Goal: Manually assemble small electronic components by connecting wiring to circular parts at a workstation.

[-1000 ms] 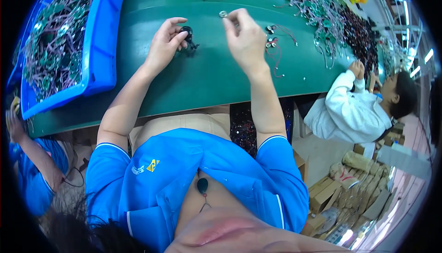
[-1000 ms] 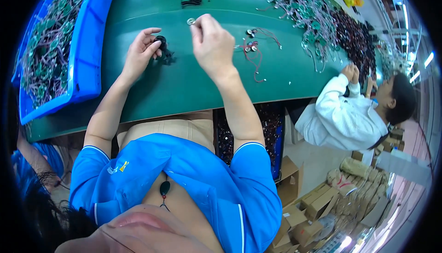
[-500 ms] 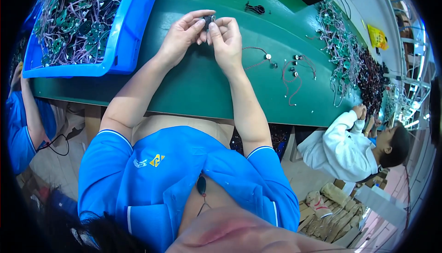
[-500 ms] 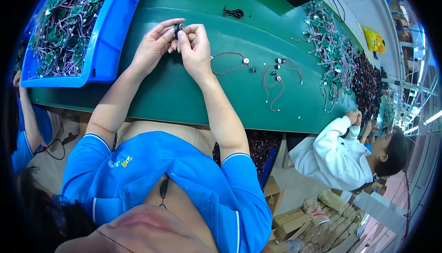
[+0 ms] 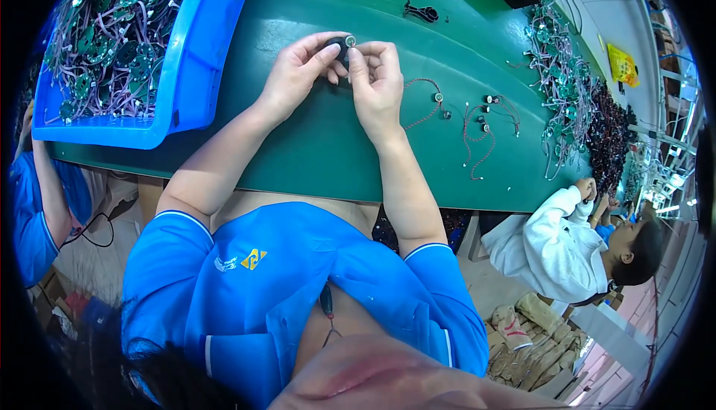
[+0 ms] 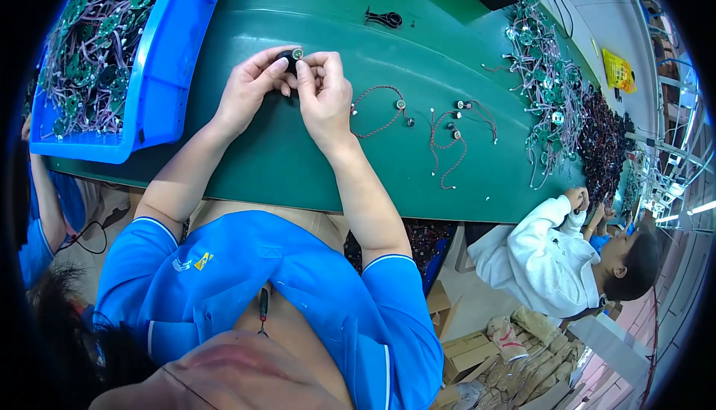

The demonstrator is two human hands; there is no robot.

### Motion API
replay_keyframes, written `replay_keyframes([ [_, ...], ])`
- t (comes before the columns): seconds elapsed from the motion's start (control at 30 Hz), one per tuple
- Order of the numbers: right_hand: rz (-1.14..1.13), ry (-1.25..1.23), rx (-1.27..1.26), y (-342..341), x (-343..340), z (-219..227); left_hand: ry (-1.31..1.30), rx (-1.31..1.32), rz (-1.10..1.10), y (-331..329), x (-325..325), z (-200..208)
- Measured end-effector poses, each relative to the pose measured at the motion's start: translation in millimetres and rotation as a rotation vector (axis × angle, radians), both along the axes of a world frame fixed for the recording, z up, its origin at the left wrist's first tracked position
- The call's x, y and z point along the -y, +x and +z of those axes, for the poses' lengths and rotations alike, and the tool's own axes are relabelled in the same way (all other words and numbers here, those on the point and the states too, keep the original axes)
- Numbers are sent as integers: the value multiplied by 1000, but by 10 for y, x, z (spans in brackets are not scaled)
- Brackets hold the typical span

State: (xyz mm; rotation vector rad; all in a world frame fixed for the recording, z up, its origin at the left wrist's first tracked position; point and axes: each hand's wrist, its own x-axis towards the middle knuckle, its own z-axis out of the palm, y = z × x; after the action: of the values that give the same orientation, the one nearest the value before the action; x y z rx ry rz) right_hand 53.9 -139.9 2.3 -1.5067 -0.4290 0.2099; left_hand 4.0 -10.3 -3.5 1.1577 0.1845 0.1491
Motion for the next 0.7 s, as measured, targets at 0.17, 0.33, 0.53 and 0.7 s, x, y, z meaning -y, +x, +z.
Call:
replay_keyframes([
  [0.17, -51, -247, 300, -26, 3, -41, 45, -18, 24, -13, -34, -1],
  [0.33, -77, -238, 360, -17, -24, -55, -74, -15, 35, 5, -39, -52],
  [0.53, -7, -279, 375, 15, 10, -102, -25, -27, -4, -12, -33, -42],
  [0.7, -18, -337, 393, 30, 26, -96, 95, -33, 5, -32, 6, 19],
])
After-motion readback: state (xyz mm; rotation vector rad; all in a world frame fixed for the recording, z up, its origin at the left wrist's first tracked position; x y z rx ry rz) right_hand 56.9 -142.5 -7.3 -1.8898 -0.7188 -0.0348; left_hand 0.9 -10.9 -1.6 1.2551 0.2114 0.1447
